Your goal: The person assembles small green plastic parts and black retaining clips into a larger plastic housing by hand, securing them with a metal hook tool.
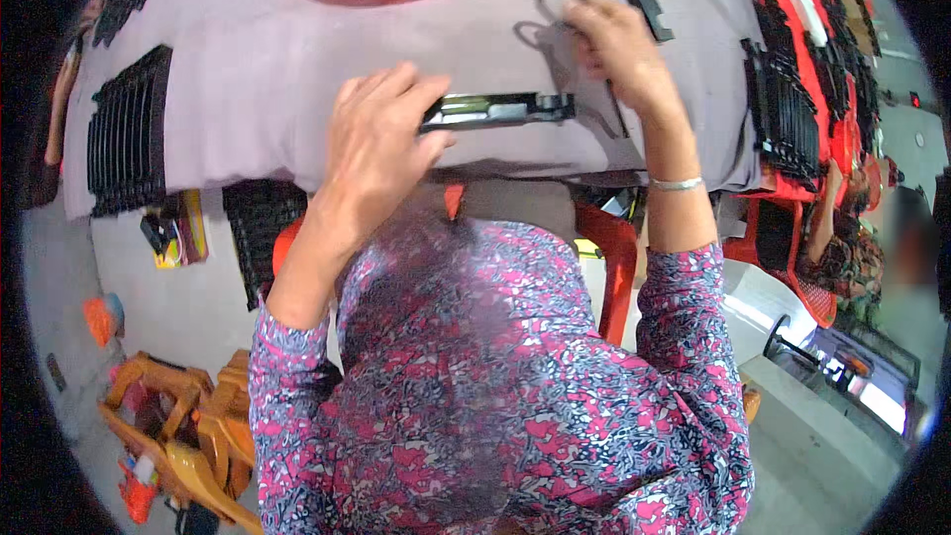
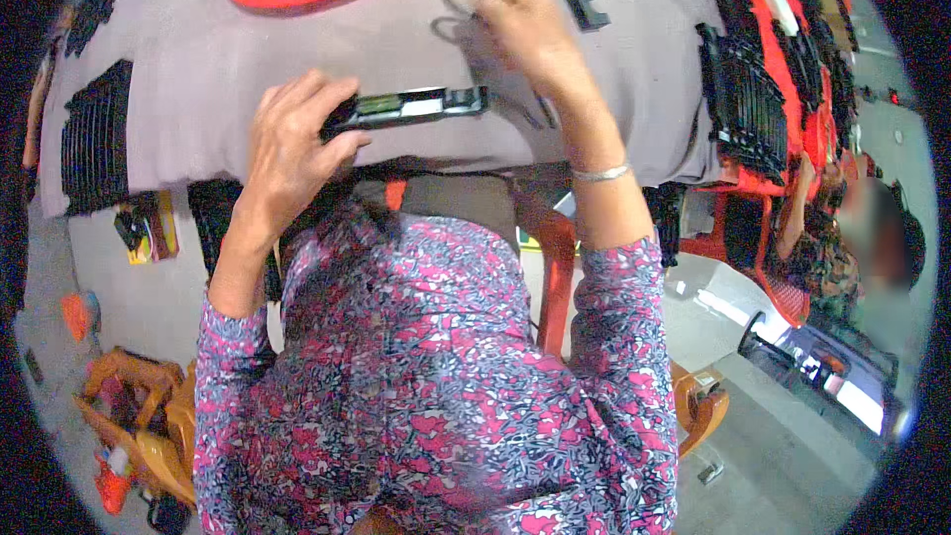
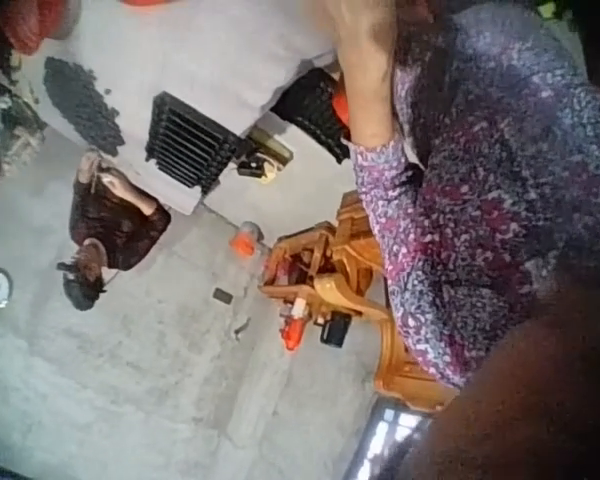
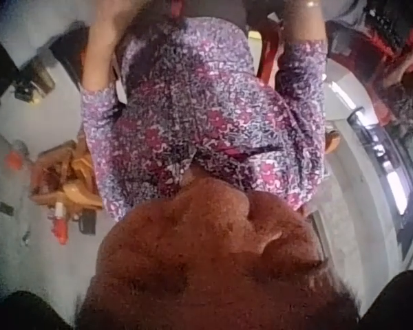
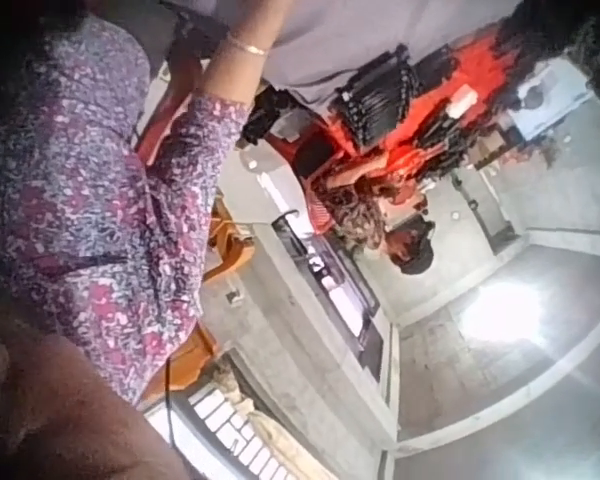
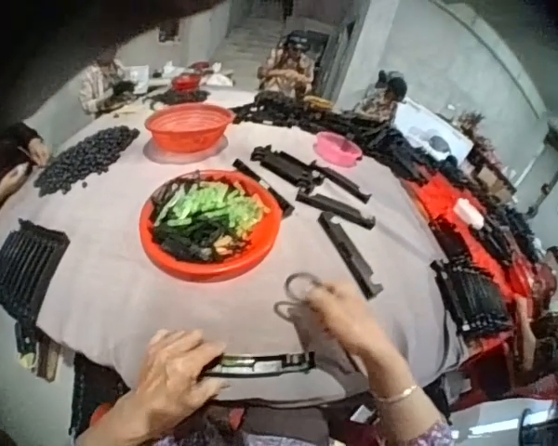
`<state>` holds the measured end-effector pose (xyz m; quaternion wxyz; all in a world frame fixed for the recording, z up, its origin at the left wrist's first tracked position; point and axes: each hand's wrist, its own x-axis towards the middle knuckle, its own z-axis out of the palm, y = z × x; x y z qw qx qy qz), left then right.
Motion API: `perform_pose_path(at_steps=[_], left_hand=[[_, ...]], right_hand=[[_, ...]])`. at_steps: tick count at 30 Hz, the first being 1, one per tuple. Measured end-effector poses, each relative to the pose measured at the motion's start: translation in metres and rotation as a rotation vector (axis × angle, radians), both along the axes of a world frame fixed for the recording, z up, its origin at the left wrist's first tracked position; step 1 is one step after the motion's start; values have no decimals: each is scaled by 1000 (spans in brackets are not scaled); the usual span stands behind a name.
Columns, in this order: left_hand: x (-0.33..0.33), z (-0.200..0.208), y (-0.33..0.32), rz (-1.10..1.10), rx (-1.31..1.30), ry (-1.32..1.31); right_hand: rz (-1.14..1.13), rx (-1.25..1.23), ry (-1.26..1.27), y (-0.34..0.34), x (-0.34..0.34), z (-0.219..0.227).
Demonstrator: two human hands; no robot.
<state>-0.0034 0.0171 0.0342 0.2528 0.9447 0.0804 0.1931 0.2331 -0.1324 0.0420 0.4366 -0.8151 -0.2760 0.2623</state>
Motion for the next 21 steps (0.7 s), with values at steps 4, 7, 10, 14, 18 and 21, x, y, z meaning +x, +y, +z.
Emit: perform_pose_path(at_steps=[4, 7, 10, 14, 18, 21], left_hand=[[-9, -5, 6, 29, 26, 21], [-11, -2, 3, 66, -55, 60], [-12, -5, 2, 101, -117, 35], [-15, -9, 1, 110, -62, -57], [-17, -6, 3, 73, -57, 16], [-16, -16, 5, 49, -6, -54]], right_hand=[[130, -142, -174, 7, -1, -8], [150, -281, -572, 9, -2, -4], [-3, -60, -488, 1, 14, -6], [-201, -24, -554, -15, 42, 5], [-297, 13, -756, -19, 74, 1], [-270, 49, -780, -7, 80, 2]])
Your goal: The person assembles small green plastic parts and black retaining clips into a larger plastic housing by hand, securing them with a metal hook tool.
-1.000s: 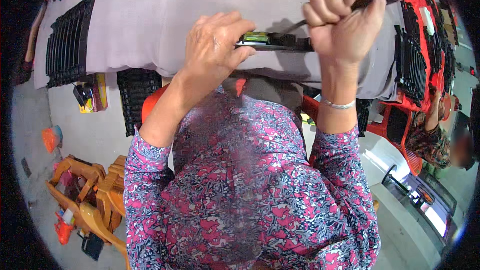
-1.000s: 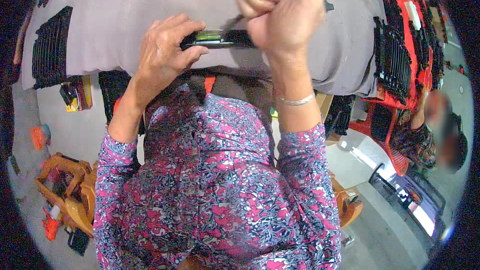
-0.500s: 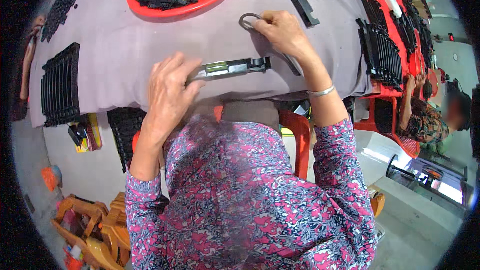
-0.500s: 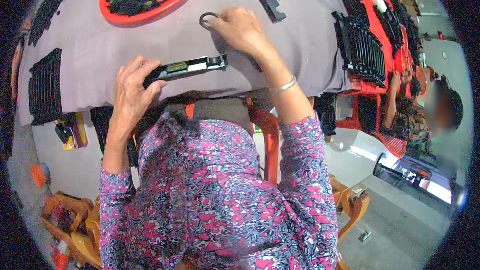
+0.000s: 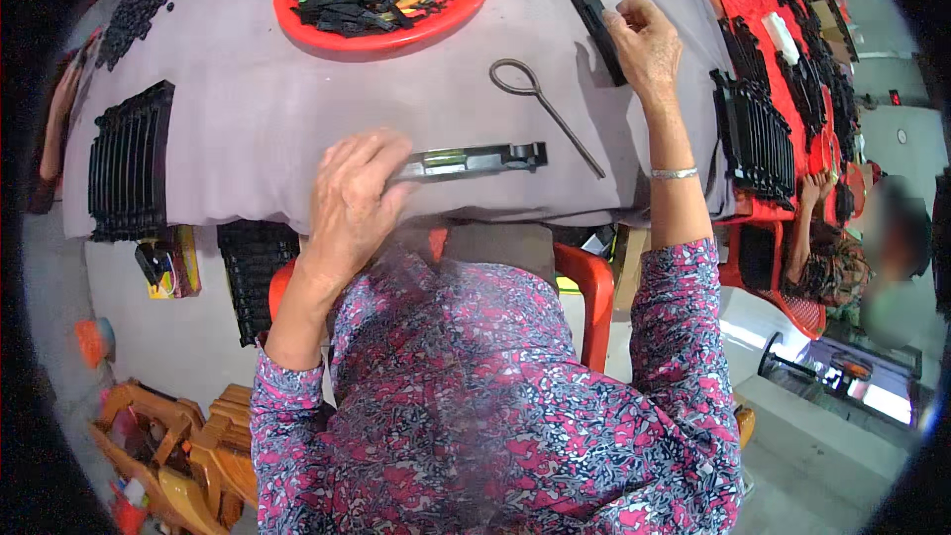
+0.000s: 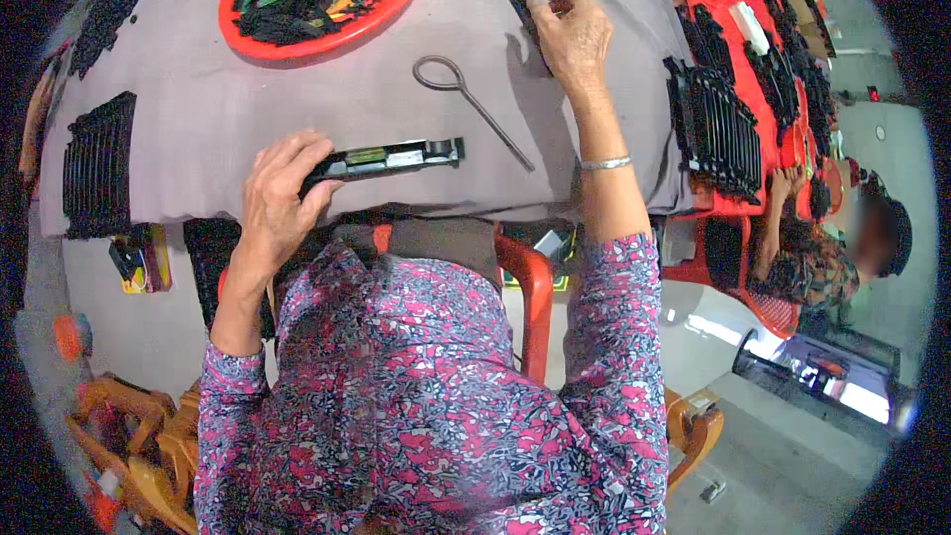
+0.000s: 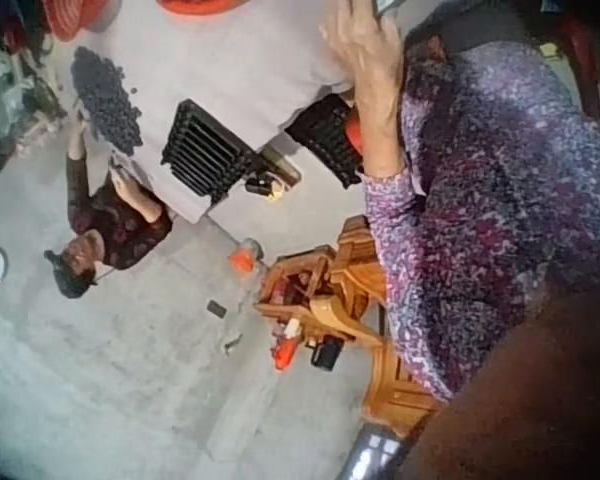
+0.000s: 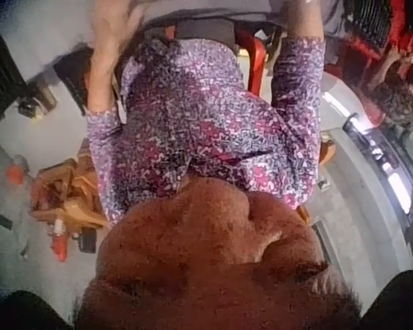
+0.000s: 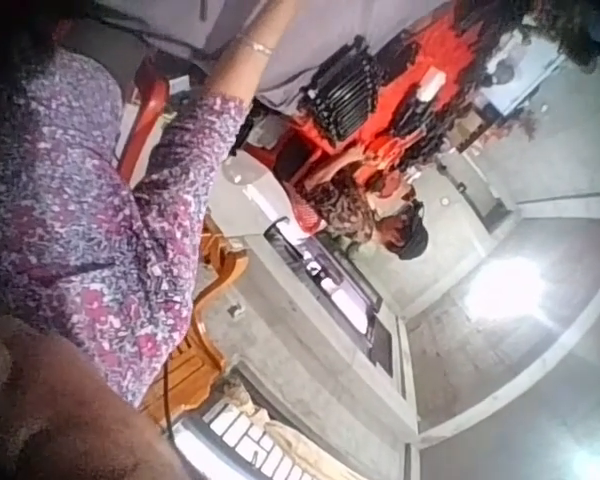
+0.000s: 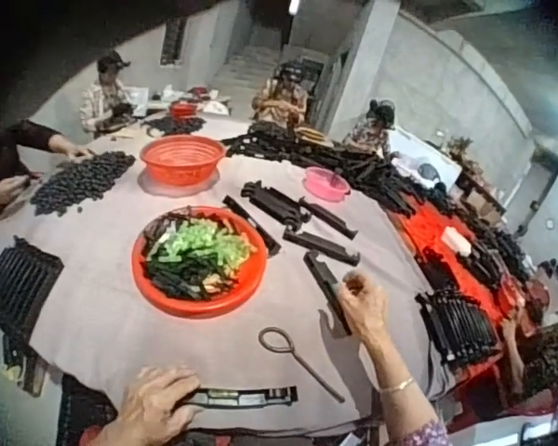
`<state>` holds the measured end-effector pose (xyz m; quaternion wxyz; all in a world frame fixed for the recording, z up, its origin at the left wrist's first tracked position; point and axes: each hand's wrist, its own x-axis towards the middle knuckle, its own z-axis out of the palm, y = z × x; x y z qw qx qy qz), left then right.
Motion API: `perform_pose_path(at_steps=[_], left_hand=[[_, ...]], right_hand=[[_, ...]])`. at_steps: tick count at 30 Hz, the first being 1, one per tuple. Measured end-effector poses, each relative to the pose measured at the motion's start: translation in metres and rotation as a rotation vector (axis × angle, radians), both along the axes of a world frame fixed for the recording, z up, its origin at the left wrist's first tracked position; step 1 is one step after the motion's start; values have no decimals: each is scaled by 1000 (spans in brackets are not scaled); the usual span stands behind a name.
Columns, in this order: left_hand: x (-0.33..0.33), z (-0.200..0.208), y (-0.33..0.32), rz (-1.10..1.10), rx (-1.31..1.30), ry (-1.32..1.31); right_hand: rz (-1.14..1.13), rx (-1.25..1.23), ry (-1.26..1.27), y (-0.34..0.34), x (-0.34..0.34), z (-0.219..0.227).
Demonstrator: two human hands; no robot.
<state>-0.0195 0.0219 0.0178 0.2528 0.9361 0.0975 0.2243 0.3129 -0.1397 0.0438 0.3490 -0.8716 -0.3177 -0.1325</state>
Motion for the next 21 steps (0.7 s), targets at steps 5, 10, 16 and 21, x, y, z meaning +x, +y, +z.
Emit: perform_pose_path(at_steps=[5, 10, 16, 21], left_hand=[[0, -2, 0, 11, 16, 12], [-1, 1, -5, 7, -6, -39], [3, 3, -7, -7, -57, -76], [1, 4, -6, -29, -72, -87]], right_hand=[[256, 103, 126, 49, -16, 0], [396, 21, 129, 104, -44, 6], [469, -78, 108, 143, -36, -7], [560, -197, 25, 162, -60, -6]])
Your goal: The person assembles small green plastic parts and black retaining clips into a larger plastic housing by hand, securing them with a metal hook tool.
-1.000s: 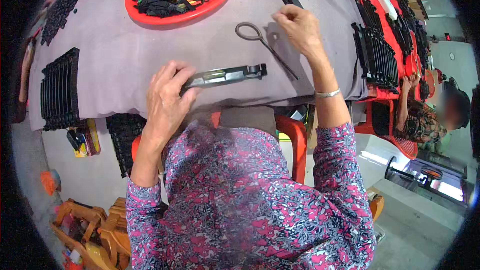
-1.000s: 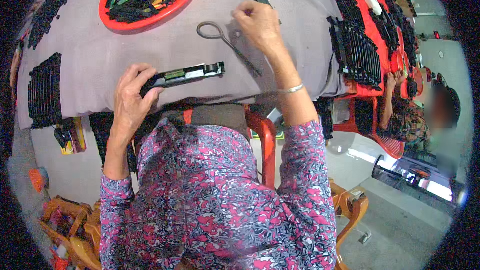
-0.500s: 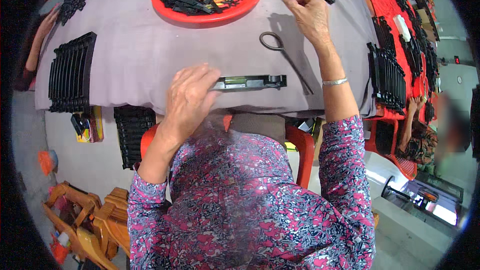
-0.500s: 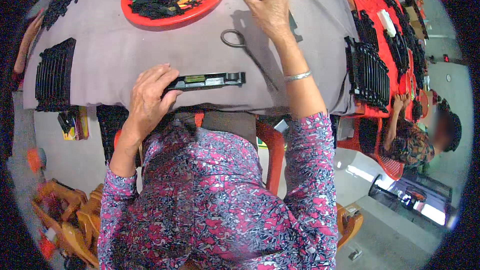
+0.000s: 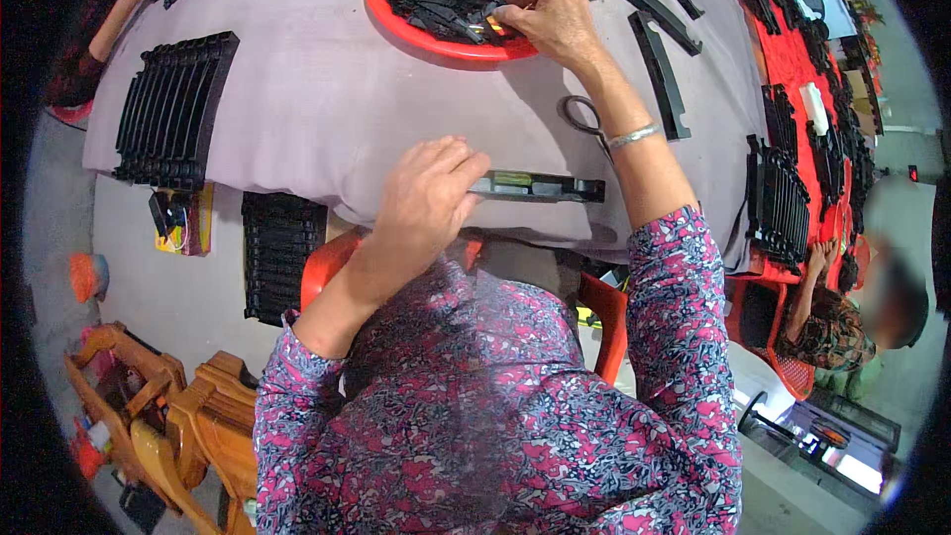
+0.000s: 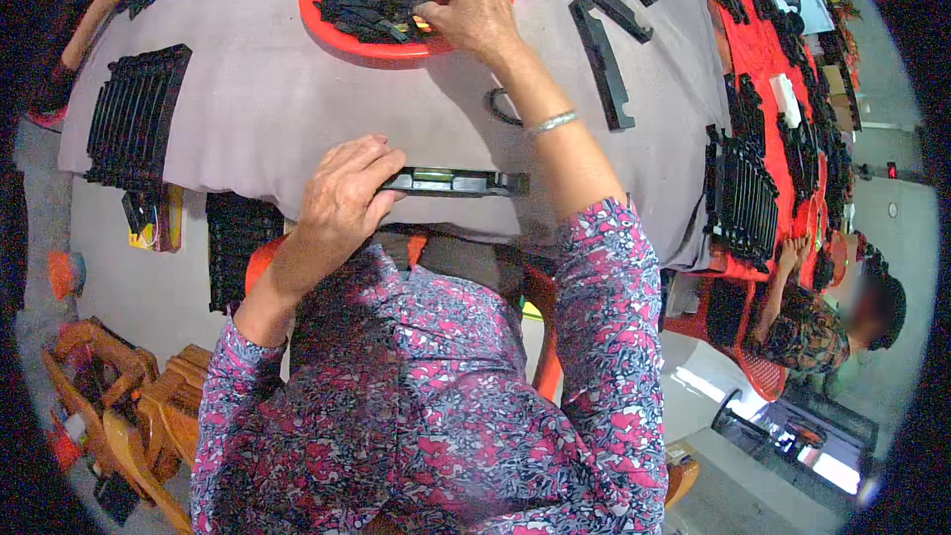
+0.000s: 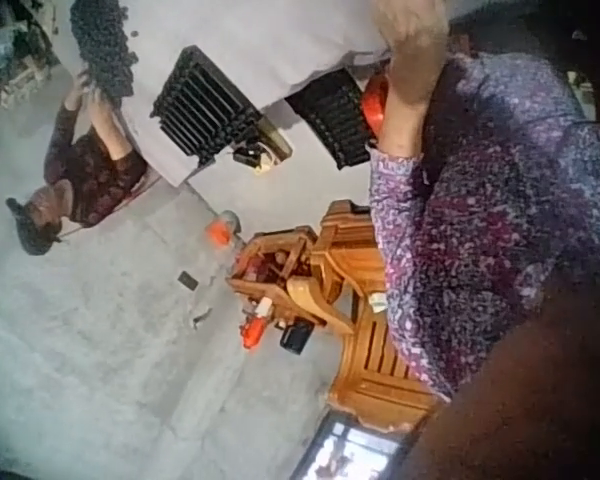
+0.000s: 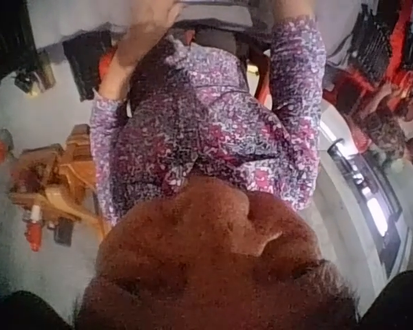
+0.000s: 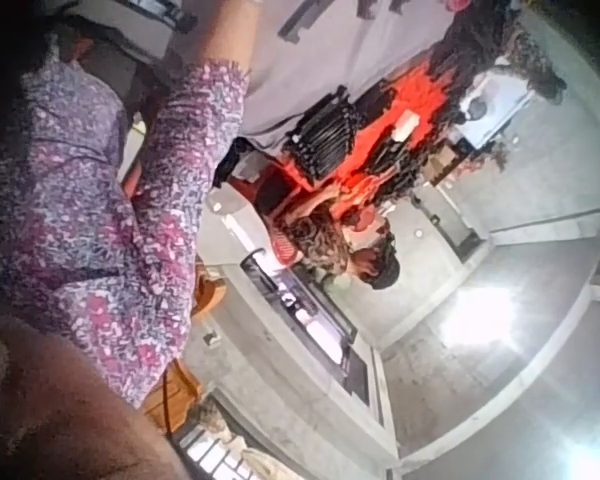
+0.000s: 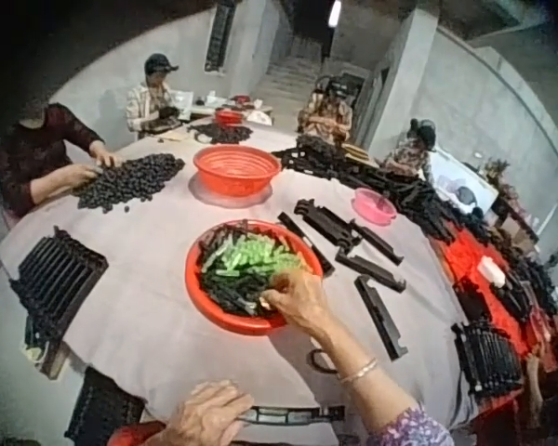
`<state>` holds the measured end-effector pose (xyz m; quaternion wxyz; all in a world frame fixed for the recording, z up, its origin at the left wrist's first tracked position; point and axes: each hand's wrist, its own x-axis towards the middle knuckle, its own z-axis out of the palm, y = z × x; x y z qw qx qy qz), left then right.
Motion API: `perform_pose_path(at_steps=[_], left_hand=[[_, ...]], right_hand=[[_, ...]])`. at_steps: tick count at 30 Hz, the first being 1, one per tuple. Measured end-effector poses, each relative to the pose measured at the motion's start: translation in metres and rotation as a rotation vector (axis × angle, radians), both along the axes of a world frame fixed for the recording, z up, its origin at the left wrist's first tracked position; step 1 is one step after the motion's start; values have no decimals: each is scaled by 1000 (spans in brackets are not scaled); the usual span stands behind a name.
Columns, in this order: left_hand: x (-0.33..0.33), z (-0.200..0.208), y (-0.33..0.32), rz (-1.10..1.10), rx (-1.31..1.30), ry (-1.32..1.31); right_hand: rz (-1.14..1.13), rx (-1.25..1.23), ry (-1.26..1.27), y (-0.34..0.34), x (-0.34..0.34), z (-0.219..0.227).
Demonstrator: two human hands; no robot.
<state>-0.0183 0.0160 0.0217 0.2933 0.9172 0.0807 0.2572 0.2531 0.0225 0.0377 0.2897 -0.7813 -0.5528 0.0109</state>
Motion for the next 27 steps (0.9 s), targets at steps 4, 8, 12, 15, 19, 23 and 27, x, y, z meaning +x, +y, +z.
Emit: perform_pose_path(at_steps=[4, 8, 12, 15, 19, 23, 27], left_hand=[[2, -1, -1, 14, 19, 8], [1, -6, 0, 0, 10, 30], [3, -6, 0, -2, 14, 20], [1, -8, -1, 10, 16, 14], [2, -7, -1, 3, 1, 29], [1, -7, 2, -22, -28, 30], [-5, 9, 13, -3, -328, 5]], right_hand=[[-118, 119, -266, 13, 3, -13], [-163, -99, -124, 14, -4, -7], [-169, -70, -169, 17, 9, -21], [-184, -79, -159, 16, 3, -18], [-202, -67, -52, 15, 3, -13], [-165, 89, 18, 0, 2, -12], [29, 170, 678, -46, -28, 16]])
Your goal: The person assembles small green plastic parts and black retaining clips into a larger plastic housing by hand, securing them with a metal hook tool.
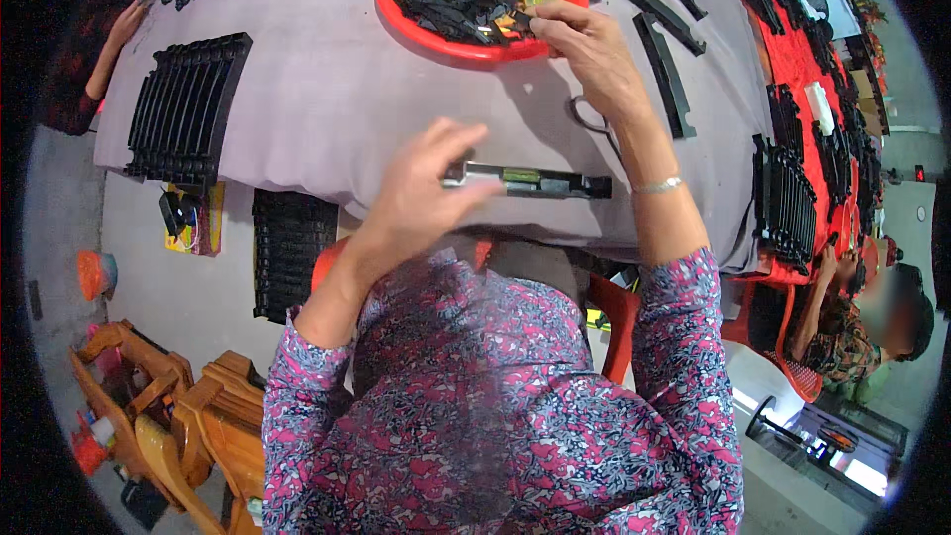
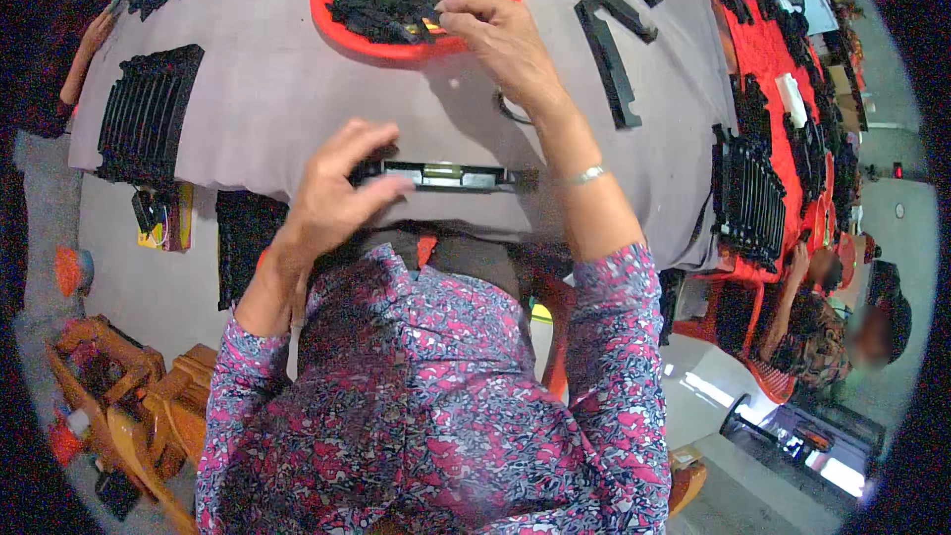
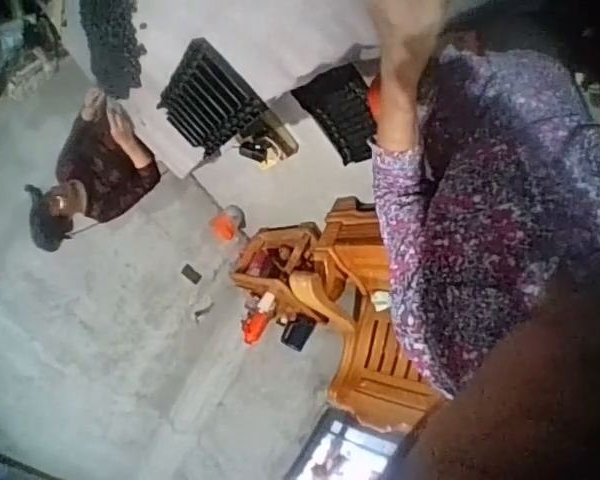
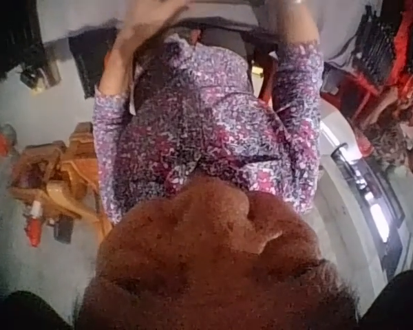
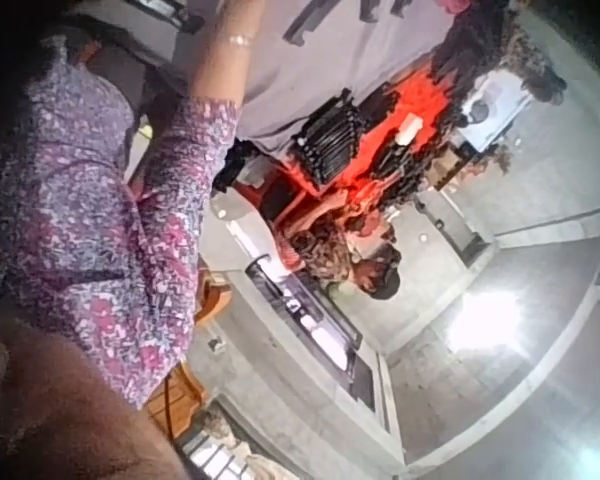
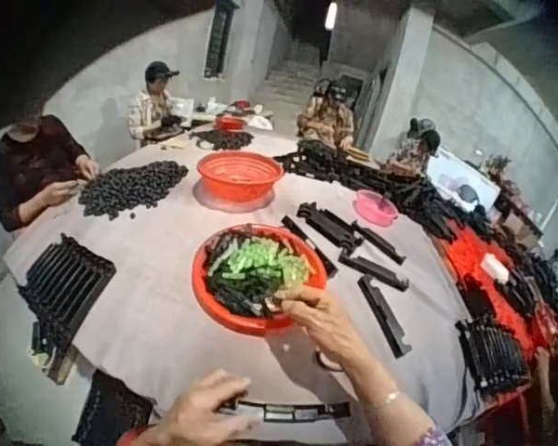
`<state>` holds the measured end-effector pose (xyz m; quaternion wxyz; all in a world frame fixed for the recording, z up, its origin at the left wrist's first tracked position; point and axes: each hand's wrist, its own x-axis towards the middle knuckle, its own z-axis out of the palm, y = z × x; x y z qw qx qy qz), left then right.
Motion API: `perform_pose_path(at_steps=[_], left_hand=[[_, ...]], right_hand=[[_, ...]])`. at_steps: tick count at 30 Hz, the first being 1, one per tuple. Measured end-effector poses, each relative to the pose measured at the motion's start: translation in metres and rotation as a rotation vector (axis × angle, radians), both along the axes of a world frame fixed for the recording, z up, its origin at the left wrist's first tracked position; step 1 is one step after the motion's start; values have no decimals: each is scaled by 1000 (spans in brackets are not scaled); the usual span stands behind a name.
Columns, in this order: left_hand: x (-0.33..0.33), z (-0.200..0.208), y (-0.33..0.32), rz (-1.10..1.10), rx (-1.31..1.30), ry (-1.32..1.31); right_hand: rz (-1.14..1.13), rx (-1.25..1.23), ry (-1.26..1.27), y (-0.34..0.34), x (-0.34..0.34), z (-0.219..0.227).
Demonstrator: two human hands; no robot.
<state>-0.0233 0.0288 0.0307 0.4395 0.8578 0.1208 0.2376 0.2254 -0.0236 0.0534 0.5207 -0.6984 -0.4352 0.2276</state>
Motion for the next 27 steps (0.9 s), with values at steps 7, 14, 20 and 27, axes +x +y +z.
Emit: perform_pose_path(at_steps=[7, 14, 20, 27], left_hand=[[19, 21, -2, 177, -602, -206], [19, 25, -5, 86, -606, -127], [21, 26, -9, 133, -709, -166], [25, 14, -14, 121, -657, -138]], right_hand=[[247, -174, 84, -65, -57, 25], [247, -37, 236, -70, -75, 22], [-14, 41, 7, -76, -78, 11], [-95, -94, 186, -90, -88, 14]])
